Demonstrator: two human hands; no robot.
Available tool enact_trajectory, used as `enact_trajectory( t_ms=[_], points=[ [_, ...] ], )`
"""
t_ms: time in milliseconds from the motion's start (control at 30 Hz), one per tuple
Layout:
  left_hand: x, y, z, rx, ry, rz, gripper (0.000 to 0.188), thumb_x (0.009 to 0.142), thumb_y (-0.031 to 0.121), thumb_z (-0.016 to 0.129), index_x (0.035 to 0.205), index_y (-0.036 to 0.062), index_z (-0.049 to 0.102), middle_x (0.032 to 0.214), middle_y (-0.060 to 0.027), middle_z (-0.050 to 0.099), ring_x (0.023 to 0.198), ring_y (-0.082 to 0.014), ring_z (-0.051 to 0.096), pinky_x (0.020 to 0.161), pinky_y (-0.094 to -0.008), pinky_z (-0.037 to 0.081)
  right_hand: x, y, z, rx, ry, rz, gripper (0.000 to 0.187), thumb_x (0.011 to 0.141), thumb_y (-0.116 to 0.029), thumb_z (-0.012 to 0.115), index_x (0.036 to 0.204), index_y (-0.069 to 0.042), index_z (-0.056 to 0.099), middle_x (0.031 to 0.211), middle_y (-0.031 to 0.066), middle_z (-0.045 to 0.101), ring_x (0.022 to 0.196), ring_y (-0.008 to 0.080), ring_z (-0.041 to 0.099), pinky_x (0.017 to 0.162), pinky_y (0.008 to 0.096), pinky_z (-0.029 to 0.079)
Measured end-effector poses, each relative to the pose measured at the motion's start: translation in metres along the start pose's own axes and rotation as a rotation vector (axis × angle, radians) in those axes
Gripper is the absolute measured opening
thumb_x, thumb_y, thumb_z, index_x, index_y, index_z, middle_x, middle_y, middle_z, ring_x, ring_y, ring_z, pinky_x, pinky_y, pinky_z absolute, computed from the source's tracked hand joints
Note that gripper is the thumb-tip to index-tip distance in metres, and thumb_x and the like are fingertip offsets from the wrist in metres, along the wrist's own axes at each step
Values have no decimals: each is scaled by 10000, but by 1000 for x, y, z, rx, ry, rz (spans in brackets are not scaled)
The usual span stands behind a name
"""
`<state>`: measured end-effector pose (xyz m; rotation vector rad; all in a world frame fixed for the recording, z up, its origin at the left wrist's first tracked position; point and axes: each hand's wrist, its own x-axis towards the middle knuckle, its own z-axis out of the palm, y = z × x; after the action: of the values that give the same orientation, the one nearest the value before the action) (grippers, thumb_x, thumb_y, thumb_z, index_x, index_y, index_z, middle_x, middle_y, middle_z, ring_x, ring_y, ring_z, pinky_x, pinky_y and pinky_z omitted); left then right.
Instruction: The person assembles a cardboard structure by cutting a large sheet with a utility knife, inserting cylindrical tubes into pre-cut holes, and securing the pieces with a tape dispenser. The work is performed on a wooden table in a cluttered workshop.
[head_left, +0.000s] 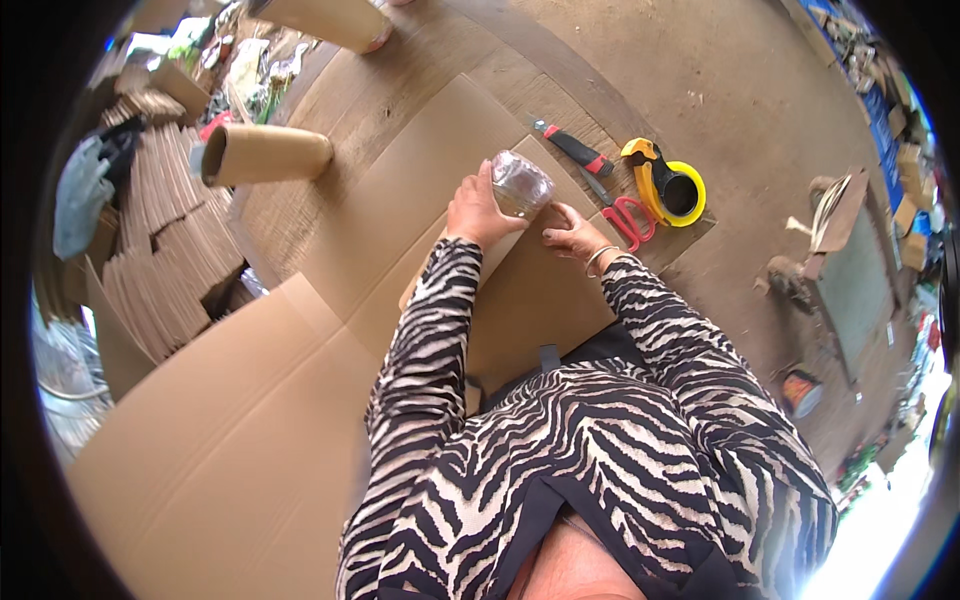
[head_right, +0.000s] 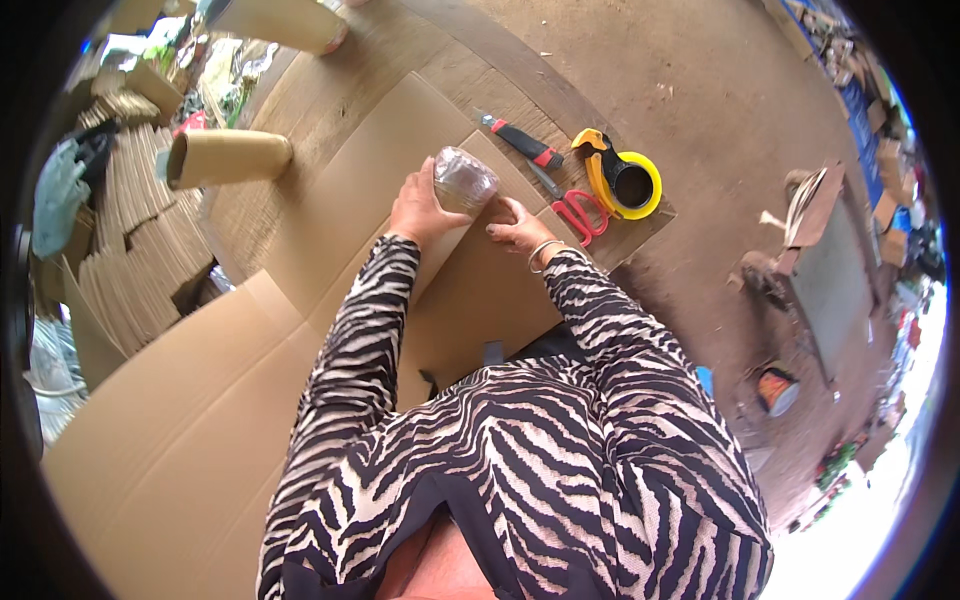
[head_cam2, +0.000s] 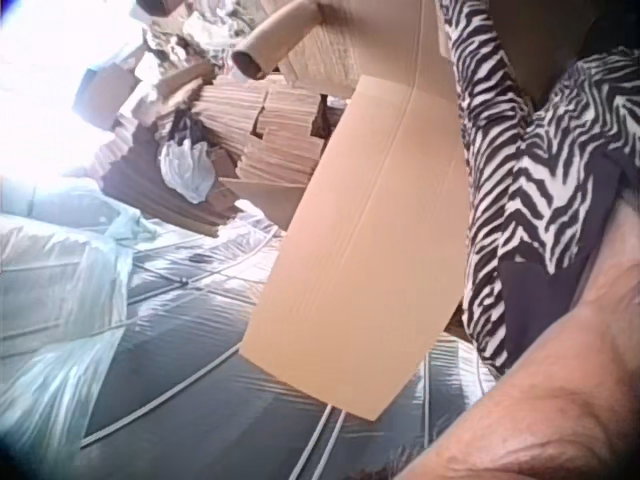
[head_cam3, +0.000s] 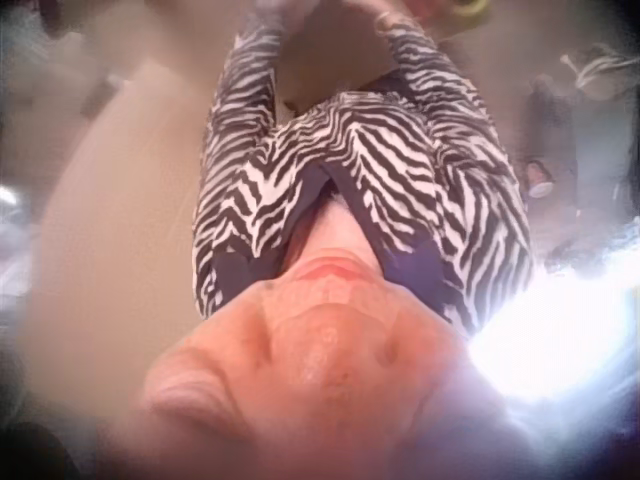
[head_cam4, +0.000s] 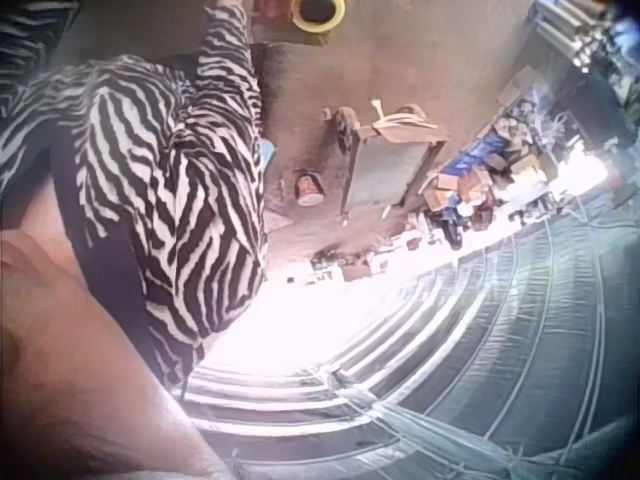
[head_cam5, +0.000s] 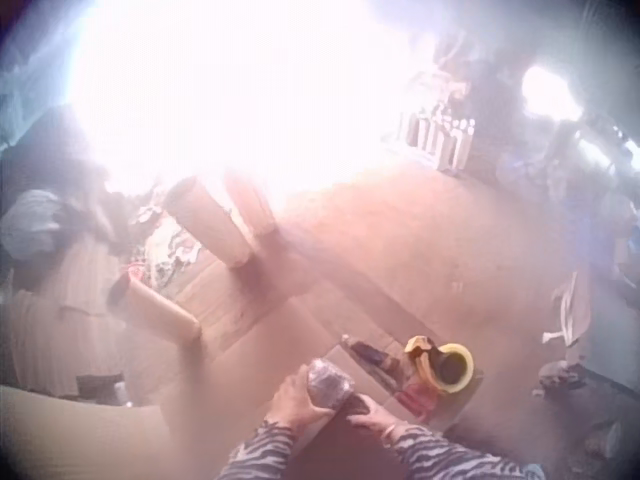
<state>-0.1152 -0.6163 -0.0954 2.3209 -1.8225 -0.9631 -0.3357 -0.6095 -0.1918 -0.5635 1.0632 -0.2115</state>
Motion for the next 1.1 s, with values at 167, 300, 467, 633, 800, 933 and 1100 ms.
enact_trajectory(
  t_ms=[167,300,467,633,800,933,1100],
  points=[
    [5,15,23,40,105,135,1145,552,429,877,1482,83,306,1345,-178,513,1266,-338,493,1061,-437,425,-14,-21,3,183,29,-235,759,818,-112,779,1459,-53,377,1334,69,569,1134,175,579,986,345,463],
    [13,28,24,45,105,187,1146,540,433,889,1469,79,319,1348,-177,511,1264,-337,493,1062,-443,424,-3,-7,-13,236,21,-329,716,815,-93,782,1417,-8,406,1275,89,596,1151,188,574,1026,360,446],
    [17,28,28,53,114,211,1142,534,442,895,1458,74,333,1337,-180,514,1250,-348,498,1059,-452,424,-5,-11,-17,267,40,-280,674,811,-101,790,1374,-11,431,1225,92,611,1141,191,577,1010,356,457],
    [18,27,26,37,119,236,1126,536,444,899,1447,73,352,1323,-185,519,1224,-355,514,1044,-456,436,-5,-14,-17,239,35,-299,644,817,-112,791,1345,-10,437,1194,99,615,1102,185,591,985,345,474],
    [18,34,21,41,54,214,1145,556,420,899,1469,53,313,1360,-187,475,1274,-347,466,1078,-435,406,-10,-17,-16,244,72,-290,611,824,-105,783,1323,-4,446,1158,100,627,1065,176,604,961,338,488],
    [16,35,19,13,23,192,1158,564,397,902,1482,45,290,1389,-195,451,1316,-347,429,1103,-435,382,-9,-22,-22,167,44,-261,628,812,-133,793,1324,-19,448,1153,99,637,1050,203,616,939,357,497],
    [16,33,16,11,-20,172,1141,574,358,902,1484,47,288,1426,-201,429,1344,-365,401,1129,-448,344,-29,-51,-21,-780,511,-510,803,703,-287,838,1385,-155,435,1278,120,571,1120,365,571,960,428,474]
  ],
)
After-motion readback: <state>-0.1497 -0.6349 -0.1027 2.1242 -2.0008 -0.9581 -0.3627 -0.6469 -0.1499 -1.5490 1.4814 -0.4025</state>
